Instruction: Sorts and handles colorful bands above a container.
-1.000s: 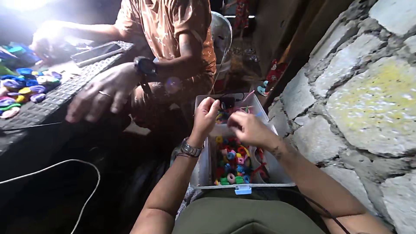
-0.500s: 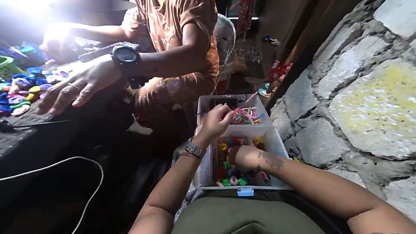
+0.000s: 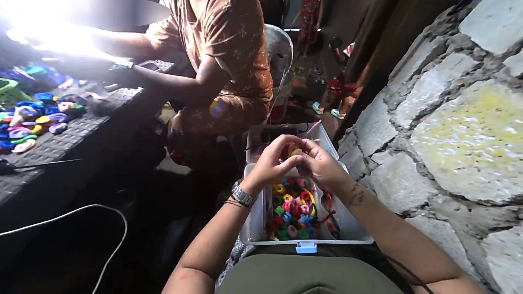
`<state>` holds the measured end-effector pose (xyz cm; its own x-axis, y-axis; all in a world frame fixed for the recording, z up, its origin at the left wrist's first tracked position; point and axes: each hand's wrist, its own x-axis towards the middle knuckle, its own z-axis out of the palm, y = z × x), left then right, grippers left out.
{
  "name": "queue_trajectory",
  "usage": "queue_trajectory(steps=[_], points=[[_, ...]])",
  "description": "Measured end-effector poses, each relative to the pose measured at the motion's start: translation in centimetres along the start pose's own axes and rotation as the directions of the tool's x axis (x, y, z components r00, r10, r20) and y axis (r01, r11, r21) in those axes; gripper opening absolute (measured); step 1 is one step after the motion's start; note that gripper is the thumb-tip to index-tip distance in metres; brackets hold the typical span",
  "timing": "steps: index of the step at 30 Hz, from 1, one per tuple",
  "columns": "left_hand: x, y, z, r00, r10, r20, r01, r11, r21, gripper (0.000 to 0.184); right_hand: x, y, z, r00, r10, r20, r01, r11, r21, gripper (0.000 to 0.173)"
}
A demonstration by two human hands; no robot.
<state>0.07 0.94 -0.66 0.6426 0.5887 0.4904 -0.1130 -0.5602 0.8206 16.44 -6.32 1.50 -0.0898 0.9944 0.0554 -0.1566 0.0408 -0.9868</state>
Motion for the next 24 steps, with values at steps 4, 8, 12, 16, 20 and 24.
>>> queue_trajectory(steps=[4, 8, 12, 16, 20, 24], points=[[0.0, 0.3, 0.2, 0.997, 0.038, -0.072, -0.042, 0.998, -0.055, 0.018, 0.2, -0.1, 0.0, 0.999, 0.036, -0.005, -0.035, 0.984, 0.173, 0.007], [-0.2, 0.4, 0.1, 0.989, 0.041, -0.141, -0.054, 0.994, -0.091, 0.015, 0.3, 0.1, 0.0, 0.998, 0.009, -0.062, 0.003, 0.981, 0.196, 0.007], [-0.1, 0.4, -0.2, 0.990, 0.024, -0.138, -0.071, 0.937, -0.343, 0.009, 0.3, 1.0, -0.7, 0.961, -0.275, -0.010, 0.272, 0.943, 0.191, 0.011], [0.1, 0.4, -0.5, 0.985, -0.016, -0.172, 0.003, 0.997, -0.077, 0.010, 0.2, 1.3, -1.5, 0.848, -0.501, 0.171, 0.518, 0.852, -0.073, 0.009], [0.0, 0.3, -0.4, 0.940, 0.097, -0.328, -0.005, 0.963, 0.271, 0.013, 0.5, 1.1, -1.4, 0.919, -0.334, 0.210, 0.391, 0.708, -0.589, 0.021], [-0.3, 0.2, -0.6, 0.907, 0.180, -0.381, -0.155, 0.983, 0.096, 0.013, 0.7, 1.0, -1.7, 0.935, -0.308, 0.174, 0.351, 0.737, -0.578, 0.023]])
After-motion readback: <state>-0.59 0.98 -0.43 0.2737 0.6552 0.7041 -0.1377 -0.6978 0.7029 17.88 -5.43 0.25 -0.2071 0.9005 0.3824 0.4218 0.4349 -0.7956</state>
